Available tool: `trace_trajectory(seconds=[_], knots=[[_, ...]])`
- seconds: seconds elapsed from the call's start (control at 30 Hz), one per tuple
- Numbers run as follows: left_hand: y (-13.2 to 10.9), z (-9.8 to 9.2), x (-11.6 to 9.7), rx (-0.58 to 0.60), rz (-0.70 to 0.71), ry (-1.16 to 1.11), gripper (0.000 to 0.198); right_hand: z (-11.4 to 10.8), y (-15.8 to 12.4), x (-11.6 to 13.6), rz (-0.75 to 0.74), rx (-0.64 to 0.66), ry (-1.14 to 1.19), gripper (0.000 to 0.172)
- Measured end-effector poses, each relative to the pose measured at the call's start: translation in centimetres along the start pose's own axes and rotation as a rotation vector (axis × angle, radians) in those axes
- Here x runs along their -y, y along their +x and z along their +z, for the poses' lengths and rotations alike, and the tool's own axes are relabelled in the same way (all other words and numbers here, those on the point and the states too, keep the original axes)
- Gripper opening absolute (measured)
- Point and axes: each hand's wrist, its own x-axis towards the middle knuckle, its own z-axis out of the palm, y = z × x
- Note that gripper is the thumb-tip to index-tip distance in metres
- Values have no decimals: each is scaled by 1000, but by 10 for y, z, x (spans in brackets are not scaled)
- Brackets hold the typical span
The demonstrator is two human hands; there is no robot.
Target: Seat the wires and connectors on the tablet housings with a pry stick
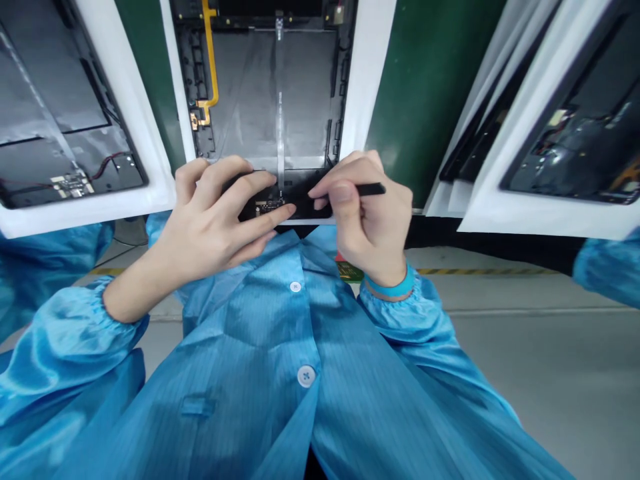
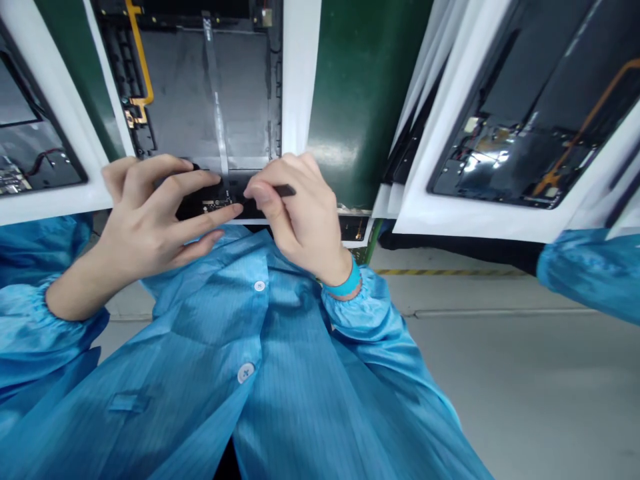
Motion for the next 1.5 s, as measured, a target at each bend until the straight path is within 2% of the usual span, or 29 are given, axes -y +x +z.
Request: trace_trajectory(seconds=[0.17,0.3,0.43,0.6,0.8,1.0,1.07,1.17,1.3,1.37,1.5], knots=[[-1,-3,-5,35,-29,-16,39,6,-5,-2,7,29,17,38],[-2,-2,-3,72,42,65,43,7,-6,-6,-43,2,78,34],[-3,-4,0,67,60,72,42,7,-6,-6,29,21,39,41],[-1,-16,1,127,119,144,48,7,-5,-7,56,68,60,46],[12,-24,-13,166,19,36,33,6,-5,-4,142,98,26,48],[27,-29,-23,114,-56,-72,26,8,-3,-4,-10,33,-10,43],[29,-31,-24,135,-6,-17,29,8,-3,-5,-53,27,-24,41],[27,-32,-22,173,162,189,33,8,-3,-7,-78,38,-33,40],[17,-32,-14,125,415,504,32,8,-4,-11,-115,31,-30,37],[13,-32,-9,113,461,547,32,8,-5,-12,-131,31,-29,36],[12,-32,-5,121,449,525,34,9,-4,-11,-105,62,-80,42]])
